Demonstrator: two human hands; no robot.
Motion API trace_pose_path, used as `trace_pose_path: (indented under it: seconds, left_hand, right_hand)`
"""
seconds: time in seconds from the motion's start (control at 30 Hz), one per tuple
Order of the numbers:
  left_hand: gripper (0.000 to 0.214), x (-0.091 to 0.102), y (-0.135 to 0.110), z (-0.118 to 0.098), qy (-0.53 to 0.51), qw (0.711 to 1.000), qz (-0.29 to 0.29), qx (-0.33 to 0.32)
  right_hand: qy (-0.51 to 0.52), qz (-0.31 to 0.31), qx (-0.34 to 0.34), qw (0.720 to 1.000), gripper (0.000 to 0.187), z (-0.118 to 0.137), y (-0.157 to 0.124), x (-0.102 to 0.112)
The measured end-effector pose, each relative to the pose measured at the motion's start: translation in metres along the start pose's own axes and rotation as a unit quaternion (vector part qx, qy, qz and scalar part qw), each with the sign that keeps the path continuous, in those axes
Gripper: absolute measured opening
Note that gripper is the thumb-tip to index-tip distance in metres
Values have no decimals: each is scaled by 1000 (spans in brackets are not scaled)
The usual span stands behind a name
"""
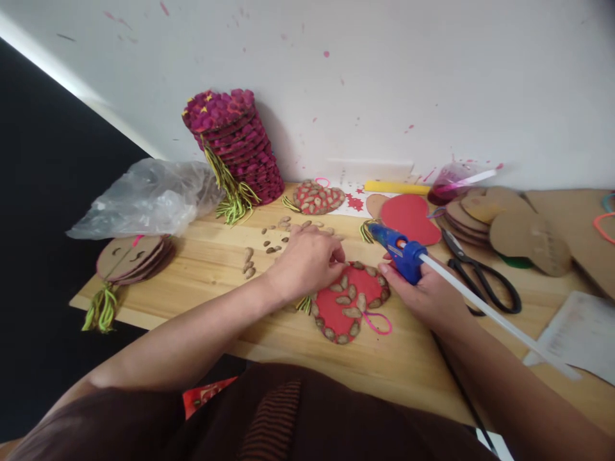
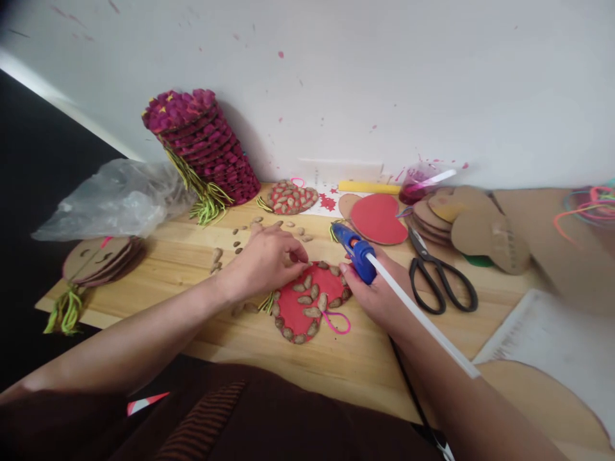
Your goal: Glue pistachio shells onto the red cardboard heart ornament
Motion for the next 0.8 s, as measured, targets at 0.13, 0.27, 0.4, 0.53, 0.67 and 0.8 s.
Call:
trace_pose_path:
  seconds: [0.13,0.27,0.4,0.53,0.67,0.8]
  left_hand:
    - [14,-6,3,-2,22,1000,-6,13]
    - [12,-12,3,-2,37,999,-15,24]
    - [11,-15,1,-2,49,998,-14,23]
    - [11,-16,0,-3,48,999,-7,18]
    - [15,-8,0,2,35,999,-1,25]
    - [17,5,-1,13,-7,999,-26,36]
  right_hand:
    - [14,1,3,1000,28,0,-1,0]
    - [12,0,11,1000,27,1,-2,0]
    - [10,-1,11,1000,26,2,-1,0]
    - [6,-4,6,1000,25,2,-1,1]
    - [7,-4,5,1000,25,4,-1,2]
    - [8,-5,6,1000,25,4,-2,2]
Point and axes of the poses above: each hand's wrist, its own y-axis towards the middle knuckle, its own x-axis out of the back of the hand, z = x × y, the point moved 8 cm from there along y, towards the middle knuckle, and after that the axes turned 7 degrees about z, right-handed, at the moved point
